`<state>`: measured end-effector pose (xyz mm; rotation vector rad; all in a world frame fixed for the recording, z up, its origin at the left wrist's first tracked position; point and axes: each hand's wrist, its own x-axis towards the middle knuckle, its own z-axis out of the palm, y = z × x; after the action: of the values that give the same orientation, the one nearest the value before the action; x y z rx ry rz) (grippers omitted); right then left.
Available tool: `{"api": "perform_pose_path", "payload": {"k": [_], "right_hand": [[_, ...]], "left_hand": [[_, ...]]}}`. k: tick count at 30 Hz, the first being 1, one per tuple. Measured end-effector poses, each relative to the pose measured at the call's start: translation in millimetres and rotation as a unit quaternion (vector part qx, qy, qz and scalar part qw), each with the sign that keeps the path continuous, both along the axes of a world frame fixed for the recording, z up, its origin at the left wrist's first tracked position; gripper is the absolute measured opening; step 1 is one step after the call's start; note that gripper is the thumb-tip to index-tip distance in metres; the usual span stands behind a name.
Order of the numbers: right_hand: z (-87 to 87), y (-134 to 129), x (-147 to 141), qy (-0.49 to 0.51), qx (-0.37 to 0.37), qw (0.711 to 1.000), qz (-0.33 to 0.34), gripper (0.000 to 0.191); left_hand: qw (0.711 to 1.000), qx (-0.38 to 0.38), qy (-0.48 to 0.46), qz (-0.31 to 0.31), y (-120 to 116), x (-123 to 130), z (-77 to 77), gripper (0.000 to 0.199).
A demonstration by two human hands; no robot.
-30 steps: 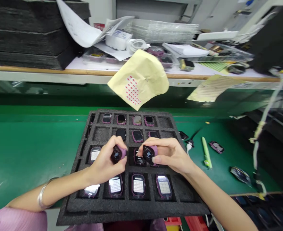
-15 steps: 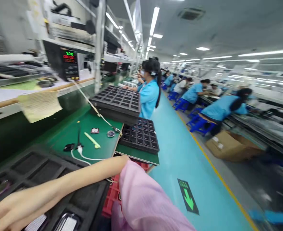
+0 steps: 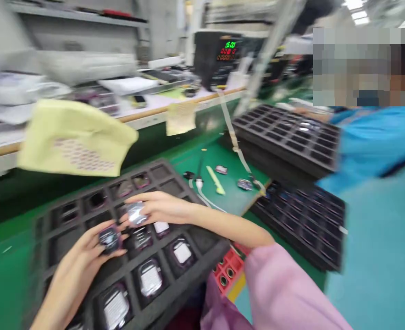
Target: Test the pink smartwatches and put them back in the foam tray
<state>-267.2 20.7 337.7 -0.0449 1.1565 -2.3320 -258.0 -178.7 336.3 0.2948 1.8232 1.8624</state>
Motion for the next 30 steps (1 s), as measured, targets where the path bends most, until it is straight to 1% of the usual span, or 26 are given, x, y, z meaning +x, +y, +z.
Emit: {"api": "perform_pose_path", "payload": {"k": [1,2,3,5,7,10,14,20,22,26,28,30], "right_hand": [[3.8,2,0,0.004,0.012,1.0,-0.018,0.049],[7.2,3,0,0.009,0.029,0.999,-0.025,0.049],[10.3,4,1,0.014,0.048,0.999,-0.022,0.049],[15.2,5,1,0.029,0.078,0.996,-0.017,0.05],[18.7,3,1,0.048,0.088,0.995,-0.007,0.053],[21.3,0,1,0.055,0.104,0.993,-0.009,0.052],[20.4,-3,1,0.064,0.128,0.99,-0.013,0.047],[16.8,-7,4,0.103,0.202,0.973,-0.035,0.048],[18.4,-8,4,0.105,0.201,0.973,-0.032,0.045],[23.5,-7,5,0.102,0.164,0.981,-0.021,0.042],[25.4,-5,5,0.108,0.159,0.981,-0.009,0.045],[26.6,-2,4,0.128,0.178,0.976,0.006,0.053]], "left_hand": [[0.999,0.01,-0.014,0.041,-10,1,-1.1,0.03],[0.996,0.04,-0.04,0.065,-17,1,-2.3,0.031],[0.993,0.072,-0.059,0.072,-21,1,-3.5,0.032],[0.99,0.11,-0.067,0.056,-24,-2,-6.2,0.035],[0.989,0.128,-0.056,0.045,-24,-7,-8.7,0.036],[0.99,0.137,-0.033,0.027,-25,-10,-11.6,0.035],[0.991,0.134,-0.01,0.011,-27,-9,-13.1,0.036],[0.99,0.14,0.003,0.002,-26,-8,-11.1,0.035],[0.99,0.142,0.005,0.0,-26,-9,-11.1,0.034],[0.989,0.147,0.004,-0.004,-27,-9,-11.3,0.03],[0.988,0.152,-0.003,-0.005,-27,-9,-10.1,0.028],[0.988,0.154,-0.006,-0.005,-27,-9,-7.9,0.026]]}}
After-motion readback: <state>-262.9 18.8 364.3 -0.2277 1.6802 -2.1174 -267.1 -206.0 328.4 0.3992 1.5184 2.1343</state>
